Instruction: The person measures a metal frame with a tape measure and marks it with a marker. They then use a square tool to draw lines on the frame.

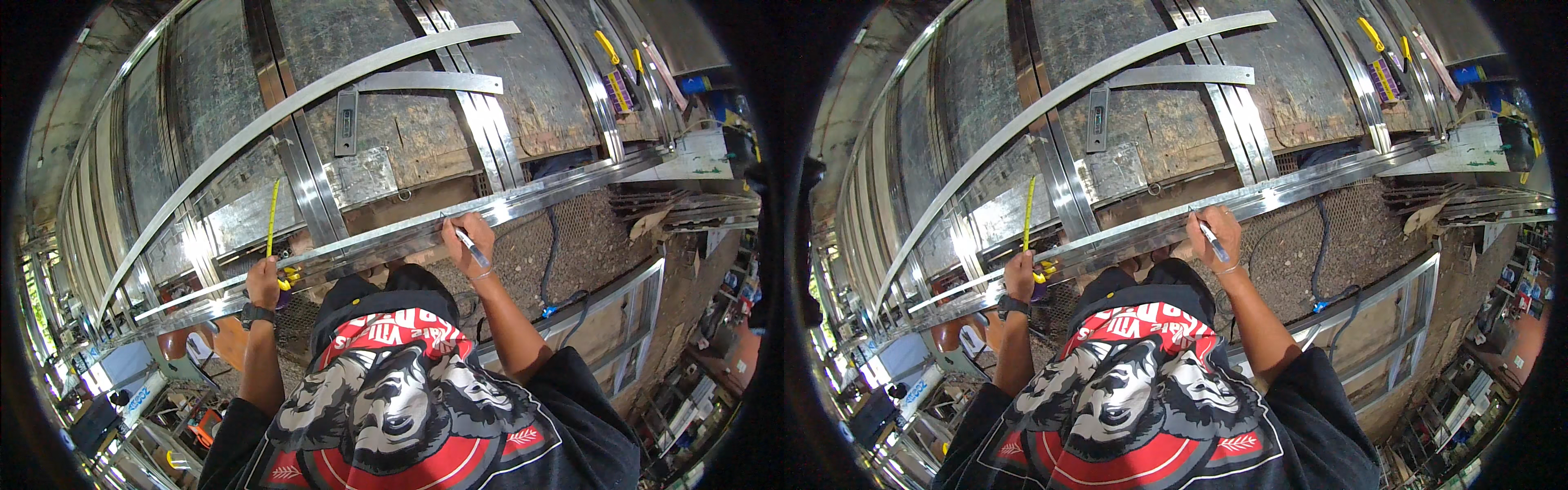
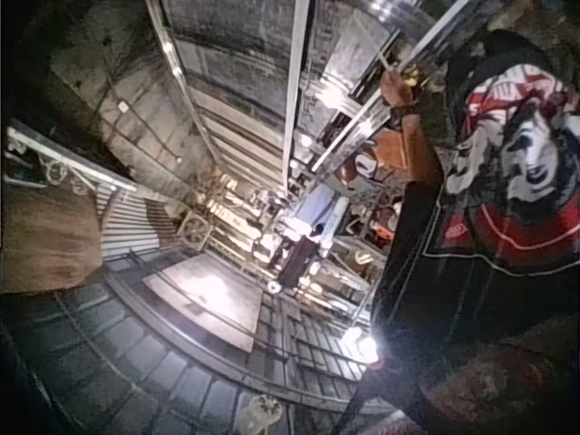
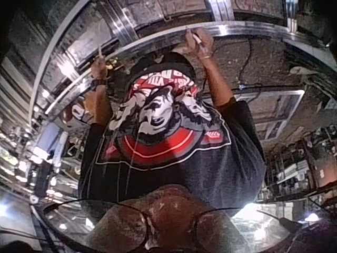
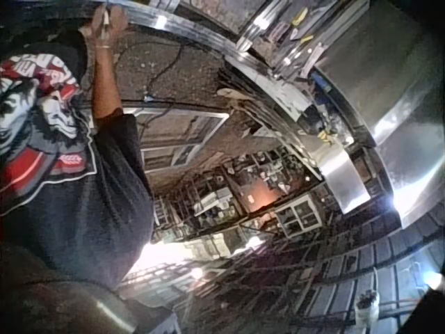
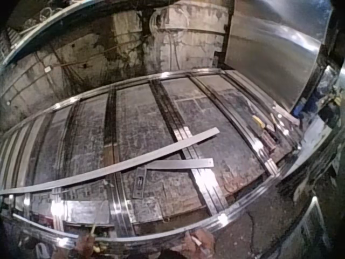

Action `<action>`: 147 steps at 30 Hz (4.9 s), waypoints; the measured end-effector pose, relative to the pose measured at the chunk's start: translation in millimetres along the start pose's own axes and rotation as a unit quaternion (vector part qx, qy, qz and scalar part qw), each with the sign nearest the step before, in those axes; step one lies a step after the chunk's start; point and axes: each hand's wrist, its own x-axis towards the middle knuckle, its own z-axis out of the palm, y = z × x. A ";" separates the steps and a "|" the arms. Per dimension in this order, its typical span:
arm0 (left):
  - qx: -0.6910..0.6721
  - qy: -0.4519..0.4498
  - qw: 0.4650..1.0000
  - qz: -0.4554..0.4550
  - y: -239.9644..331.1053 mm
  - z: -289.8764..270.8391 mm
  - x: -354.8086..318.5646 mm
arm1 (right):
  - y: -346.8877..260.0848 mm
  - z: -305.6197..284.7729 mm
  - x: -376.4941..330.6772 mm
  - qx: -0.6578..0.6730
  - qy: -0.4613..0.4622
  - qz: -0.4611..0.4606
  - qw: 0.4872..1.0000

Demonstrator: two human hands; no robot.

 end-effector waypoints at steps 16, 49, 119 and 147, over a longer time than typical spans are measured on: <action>0.018 0.022 0.999 0.017 8.9 -0.5 -3.9 | -17.0 8.6 -15.1 0.020 -0.014 0.069 0.997; 0.021 0.027 0.999 -0.034 31.4 0.0 -7.8 | -67.4 92.3 -18.0 0.102 -0.106 -0.010 0.989; -0.361 0.033 0.927 -0.097 -147.7 -133.3 -46.2 | -160.2 212.8 -69.6 0.065 -0.088 0.056 0.992; -0.432 0.128 0.886 -0.110 -219.6 -170.8 -37.7 | -238.4 308.4 -98.3 0.126 -0.146 0.078 0.978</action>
